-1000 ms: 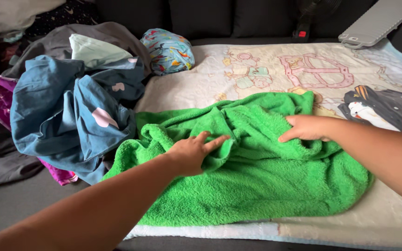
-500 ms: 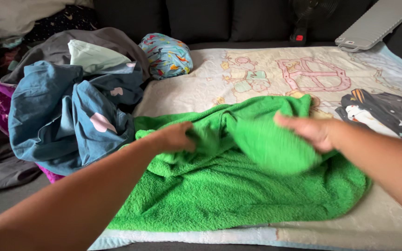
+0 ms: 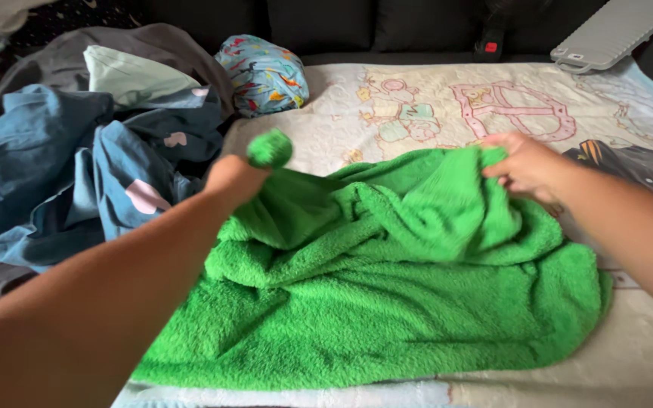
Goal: The person folds a white blanket with a safari animal print and a dark grey blanket with a space print, then folds a green towel. The items are folded by hand and stacked on a bed with a cartoon bear blanket.
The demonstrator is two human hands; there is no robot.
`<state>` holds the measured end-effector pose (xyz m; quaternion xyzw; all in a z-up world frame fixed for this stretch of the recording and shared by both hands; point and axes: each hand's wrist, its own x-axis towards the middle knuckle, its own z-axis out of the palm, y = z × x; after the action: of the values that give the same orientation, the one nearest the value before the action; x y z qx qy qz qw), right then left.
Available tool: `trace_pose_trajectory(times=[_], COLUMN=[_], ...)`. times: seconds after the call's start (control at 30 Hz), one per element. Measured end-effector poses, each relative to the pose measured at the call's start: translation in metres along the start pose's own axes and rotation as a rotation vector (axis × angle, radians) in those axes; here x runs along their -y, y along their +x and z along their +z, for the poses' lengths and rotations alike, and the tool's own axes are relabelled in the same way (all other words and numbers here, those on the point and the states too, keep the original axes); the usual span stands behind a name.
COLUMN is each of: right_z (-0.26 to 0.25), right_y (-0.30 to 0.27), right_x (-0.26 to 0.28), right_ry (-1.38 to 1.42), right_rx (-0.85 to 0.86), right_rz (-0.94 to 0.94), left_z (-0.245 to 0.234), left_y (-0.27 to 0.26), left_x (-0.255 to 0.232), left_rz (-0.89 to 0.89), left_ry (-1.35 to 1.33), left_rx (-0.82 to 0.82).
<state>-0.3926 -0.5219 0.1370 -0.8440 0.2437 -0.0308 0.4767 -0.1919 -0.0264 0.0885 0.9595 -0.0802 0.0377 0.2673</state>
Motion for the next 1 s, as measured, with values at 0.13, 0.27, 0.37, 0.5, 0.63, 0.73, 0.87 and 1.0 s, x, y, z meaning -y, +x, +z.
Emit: trace_pose_trajectory(times=[0.13, 0.27, 0.37, 0.5, 0.63, 0.73, 0.87, 1.0], right_z=[-0.037, -0.072, -0.081, -0.077, -0.050, -0.036, -0.027, -0.026], right_y=[0.050, 0.095, 0.126, 0.173, 0.208, 0.212, 0.198, 0.181], right_x=[-0.013, -0.021, -0.036, -0.072, -0.113, -0.131, -0.123, -0.104], right_ry=[-0.108, -0.151, -0.227, -0.637, -0.466, -0.092, 0.275, 0.259], right_rx=[-0.286, -0.445, -0.593, -0.515, -0.243, -0.117, 0.077, 0.060], right_rz=[-0.092, -0.078, -0.071, -0.074, 0.263, 0.367, 0.504, 0.508], left_z=[-0.005, -0.005, -0.002, 0.037, 0.073, 0.078, 0.063, 0.061], left_y=[0.041, 0.084, 0.107, 0.114, 0.114, 0.112, 0.116, 0.150], left_x=[0.033, 0.058, 0.085, 0.121, 0.134, 0.125, 0.116, 0.133], left_rz=[0.075, -0.052, -0.148, -0.183, -0.089, -0.026, -0.426, -0.626], left_ry=[-0.231, -0.642, -0.548, -0.036, 0.297, 0.278, -0.330, -0.641], left_rx=[-0.153, -0.187, -0.170, 0.137, 0.400, 0.449, 0.455, 0.533])
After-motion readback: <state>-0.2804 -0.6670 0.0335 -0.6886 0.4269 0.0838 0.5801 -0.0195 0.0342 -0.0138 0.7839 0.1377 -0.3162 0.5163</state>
